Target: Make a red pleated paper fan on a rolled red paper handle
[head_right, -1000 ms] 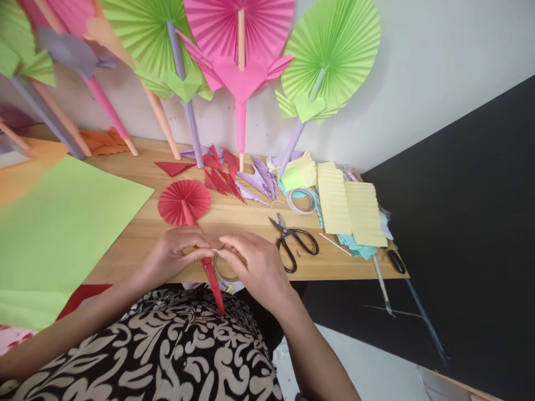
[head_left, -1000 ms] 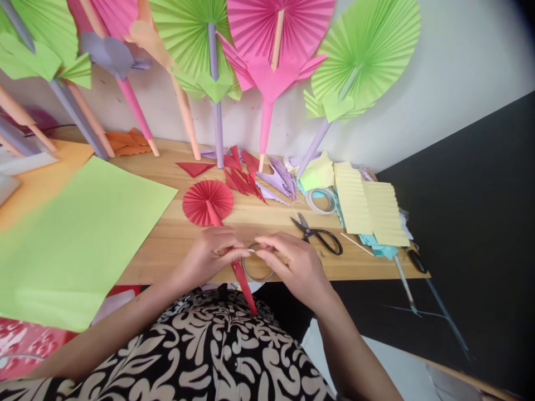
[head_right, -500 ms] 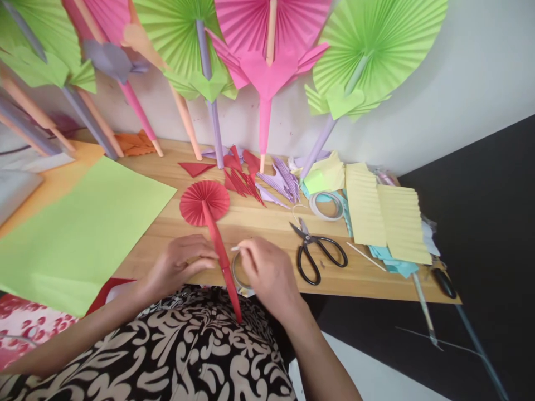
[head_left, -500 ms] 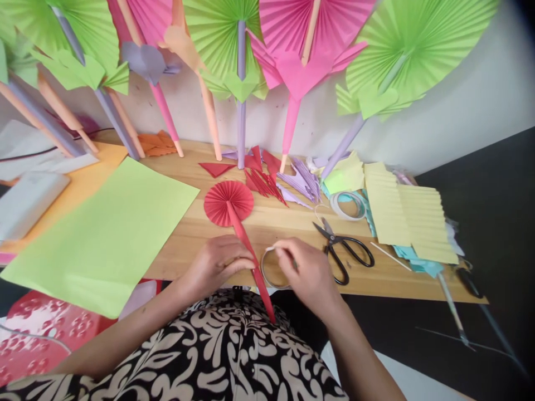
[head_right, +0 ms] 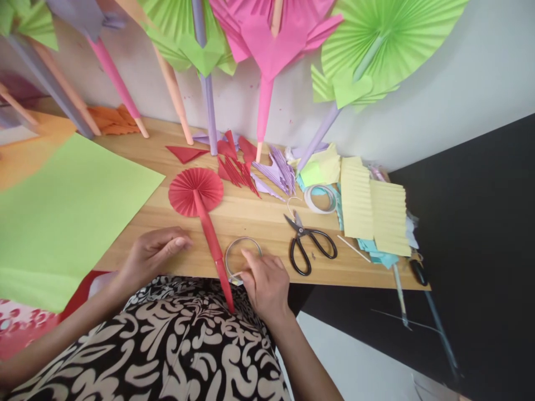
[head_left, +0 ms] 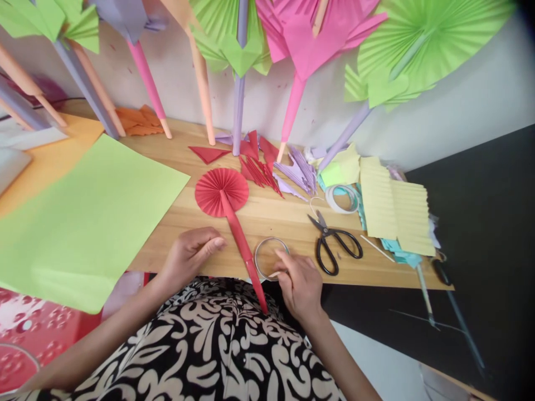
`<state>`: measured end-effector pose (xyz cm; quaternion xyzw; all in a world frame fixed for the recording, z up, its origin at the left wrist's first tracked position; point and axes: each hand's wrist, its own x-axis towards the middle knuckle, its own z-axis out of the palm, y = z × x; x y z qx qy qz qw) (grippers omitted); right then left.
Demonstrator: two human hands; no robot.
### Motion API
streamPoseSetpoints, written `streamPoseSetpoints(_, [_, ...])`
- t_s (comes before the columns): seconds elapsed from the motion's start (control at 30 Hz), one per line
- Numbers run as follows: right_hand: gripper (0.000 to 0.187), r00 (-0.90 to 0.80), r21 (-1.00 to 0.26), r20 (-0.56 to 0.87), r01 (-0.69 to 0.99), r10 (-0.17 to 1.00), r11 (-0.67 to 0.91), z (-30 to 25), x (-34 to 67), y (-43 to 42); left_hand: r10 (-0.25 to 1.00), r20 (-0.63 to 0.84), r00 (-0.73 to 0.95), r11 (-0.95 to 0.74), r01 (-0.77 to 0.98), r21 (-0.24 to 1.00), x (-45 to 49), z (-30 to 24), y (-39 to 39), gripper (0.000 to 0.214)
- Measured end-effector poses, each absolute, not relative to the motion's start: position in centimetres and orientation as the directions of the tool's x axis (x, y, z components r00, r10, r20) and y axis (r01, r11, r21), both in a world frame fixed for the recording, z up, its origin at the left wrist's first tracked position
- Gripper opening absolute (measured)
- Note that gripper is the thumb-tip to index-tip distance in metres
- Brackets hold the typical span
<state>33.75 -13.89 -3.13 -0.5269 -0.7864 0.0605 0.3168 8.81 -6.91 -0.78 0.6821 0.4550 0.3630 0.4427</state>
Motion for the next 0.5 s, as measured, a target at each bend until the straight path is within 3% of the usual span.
streamPoseSetpoints(0.23, [0.028, -0.31, -0.195, 0.437, 0.884, 0.845, 0.425, -4.2, 35.8, -11.4, 0.935, 0.119, 0.335, -0.223, 0.292, 0.93, 8.8, -1.6, -7.0, 0.035])
streamPoseSetpoints(0.33, [0.027, -0.198, -0.161, 0.376, 0.948, 0.905, 0.275, -3.2, 37.0, -9.6, 0.935, 0.136, 0.328, -0.231, 0.271, 0.935, 8.8, -1.9, -7.0, 0.035])
streamPoseSetpoints(0.4, [0.028, -0.063, -0.26, 0.359, 0.952, 0.931, 0.164, -2.4, 37.1, -8.9, 0.939, 0.114, 0.325, -0.202, 0.252, 0.946, 8.8, -1.9, -7.2, 0.035])
streamPoseSetpoints(0.5, [0.039, -0.056, -0.538, 0.284, 0.817, 0.957, 0.208, -1.6, 35.5, -8.8, 0.949, -0.006, 0.314, -0.058, 0.196, 0.979, 9.0, -1.8, -7.4, 0.037])
